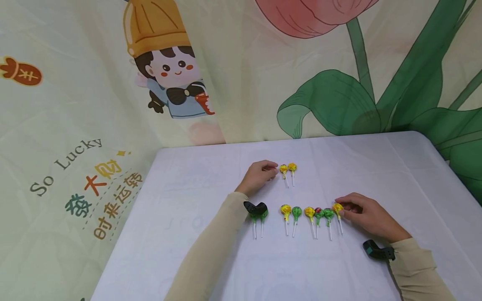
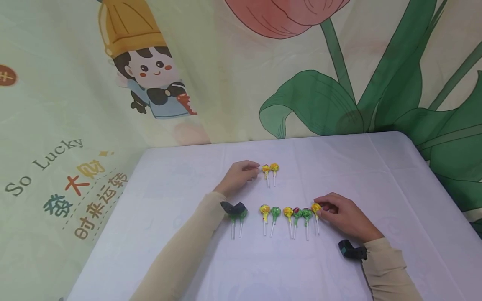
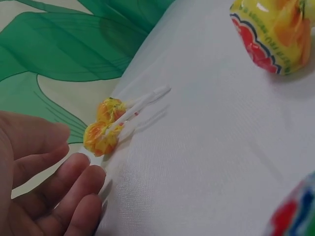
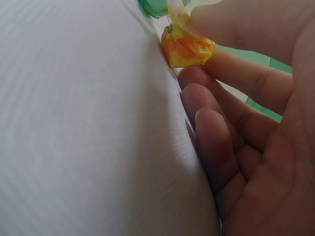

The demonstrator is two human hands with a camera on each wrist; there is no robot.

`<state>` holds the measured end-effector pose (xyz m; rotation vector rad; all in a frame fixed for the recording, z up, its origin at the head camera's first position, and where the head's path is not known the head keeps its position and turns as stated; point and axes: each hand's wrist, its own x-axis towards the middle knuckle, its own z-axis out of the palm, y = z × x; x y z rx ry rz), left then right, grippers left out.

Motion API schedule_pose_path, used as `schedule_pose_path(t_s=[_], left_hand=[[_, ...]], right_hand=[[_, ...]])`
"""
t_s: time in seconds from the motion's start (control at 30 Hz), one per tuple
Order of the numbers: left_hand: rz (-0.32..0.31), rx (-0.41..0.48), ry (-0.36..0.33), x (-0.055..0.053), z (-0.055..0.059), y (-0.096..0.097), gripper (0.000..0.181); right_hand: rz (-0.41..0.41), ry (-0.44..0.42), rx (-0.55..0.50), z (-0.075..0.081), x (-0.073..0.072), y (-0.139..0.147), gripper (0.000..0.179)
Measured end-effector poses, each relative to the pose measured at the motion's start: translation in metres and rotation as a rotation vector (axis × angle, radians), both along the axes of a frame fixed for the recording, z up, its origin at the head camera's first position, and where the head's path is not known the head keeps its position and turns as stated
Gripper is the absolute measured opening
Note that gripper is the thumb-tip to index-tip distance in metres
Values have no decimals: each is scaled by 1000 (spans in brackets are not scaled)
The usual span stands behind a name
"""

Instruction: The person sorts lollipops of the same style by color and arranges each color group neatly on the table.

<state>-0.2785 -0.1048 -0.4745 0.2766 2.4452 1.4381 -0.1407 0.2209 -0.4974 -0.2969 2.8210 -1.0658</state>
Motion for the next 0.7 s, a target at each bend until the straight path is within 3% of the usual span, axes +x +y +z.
schedule_pose_path(t_s=[0.47, 0.7], left_hand=[[-50, -2, -12, 29, 7, -6, 32], [-52, -9, -4, 46, 4, -6, 32]], right_hand=[[22, 30, -33, 3, 2, 2, 35], [18, 34, -15, 2, 3, 1, 33]])
